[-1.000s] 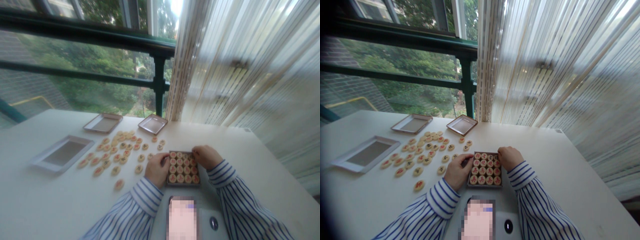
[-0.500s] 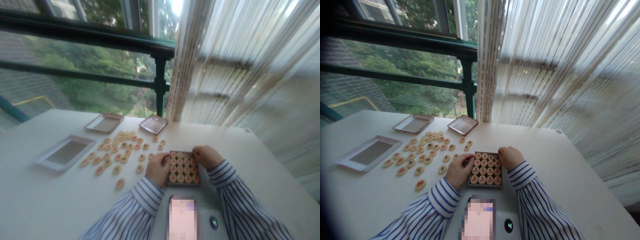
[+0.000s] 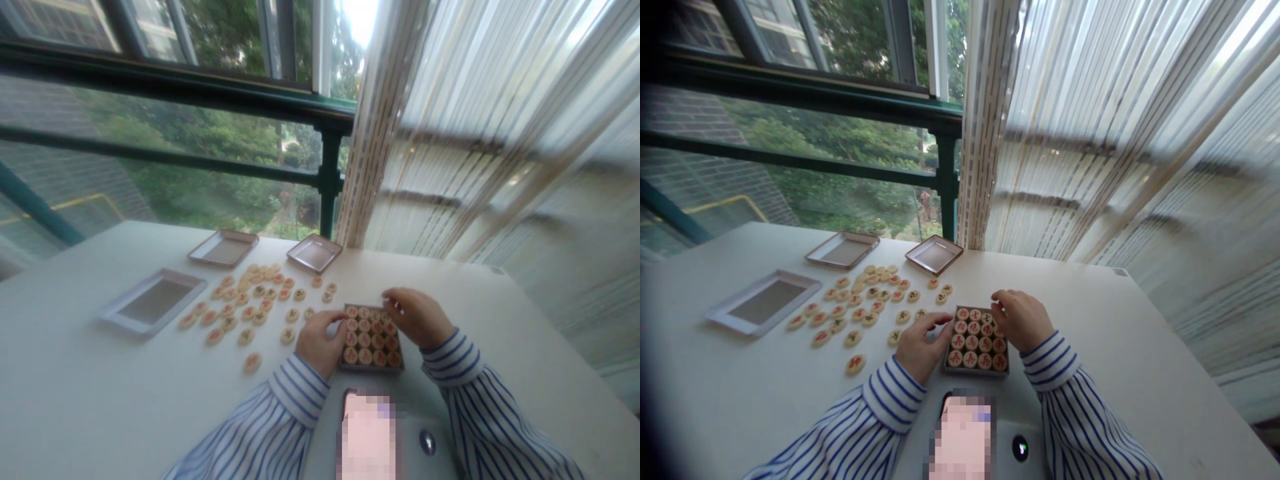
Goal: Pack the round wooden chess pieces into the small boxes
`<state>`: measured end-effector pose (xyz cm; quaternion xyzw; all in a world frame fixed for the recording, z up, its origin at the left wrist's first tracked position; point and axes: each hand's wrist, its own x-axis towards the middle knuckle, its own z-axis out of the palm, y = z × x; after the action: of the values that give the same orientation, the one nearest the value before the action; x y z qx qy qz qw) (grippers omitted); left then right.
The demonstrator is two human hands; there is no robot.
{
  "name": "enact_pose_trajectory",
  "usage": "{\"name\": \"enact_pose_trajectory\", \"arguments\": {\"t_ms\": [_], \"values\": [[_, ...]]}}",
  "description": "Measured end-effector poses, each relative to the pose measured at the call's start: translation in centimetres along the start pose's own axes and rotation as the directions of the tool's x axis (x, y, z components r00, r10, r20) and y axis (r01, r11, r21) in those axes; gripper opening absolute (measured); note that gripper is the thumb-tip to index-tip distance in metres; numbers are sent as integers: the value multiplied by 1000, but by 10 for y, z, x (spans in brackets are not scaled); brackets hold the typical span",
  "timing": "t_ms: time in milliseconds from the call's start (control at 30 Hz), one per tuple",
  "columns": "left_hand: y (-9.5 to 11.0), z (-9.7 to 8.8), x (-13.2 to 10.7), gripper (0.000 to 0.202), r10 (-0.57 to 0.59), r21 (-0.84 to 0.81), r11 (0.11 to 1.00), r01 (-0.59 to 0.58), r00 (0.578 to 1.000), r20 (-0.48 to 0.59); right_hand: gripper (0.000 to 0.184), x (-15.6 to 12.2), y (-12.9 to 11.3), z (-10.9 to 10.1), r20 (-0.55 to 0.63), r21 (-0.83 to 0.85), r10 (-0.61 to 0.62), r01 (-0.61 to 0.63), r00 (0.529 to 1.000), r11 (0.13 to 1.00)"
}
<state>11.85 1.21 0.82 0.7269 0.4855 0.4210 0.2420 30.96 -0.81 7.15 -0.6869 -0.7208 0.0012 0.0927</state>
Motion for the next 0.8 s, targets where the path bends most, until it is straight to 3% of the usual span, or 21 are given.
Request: {"name": "enact_pose_trajectory", "arguments": {"t_ms": [267,533,800], "values": [[0,-26,-7,19,90,40,995,-92,995,41,26,-4,-6,-6,-55,28,-46,48,997,998],[-9,-69,-12,19,187,227,953,-201,979,80,29,3,-32,-16,37,-51,-144,145,989,988],[-37,-113,-8,26,81,334,937,-98,995,64,28,12,-56,-16,123,-91,-229,241,966,966]]}}
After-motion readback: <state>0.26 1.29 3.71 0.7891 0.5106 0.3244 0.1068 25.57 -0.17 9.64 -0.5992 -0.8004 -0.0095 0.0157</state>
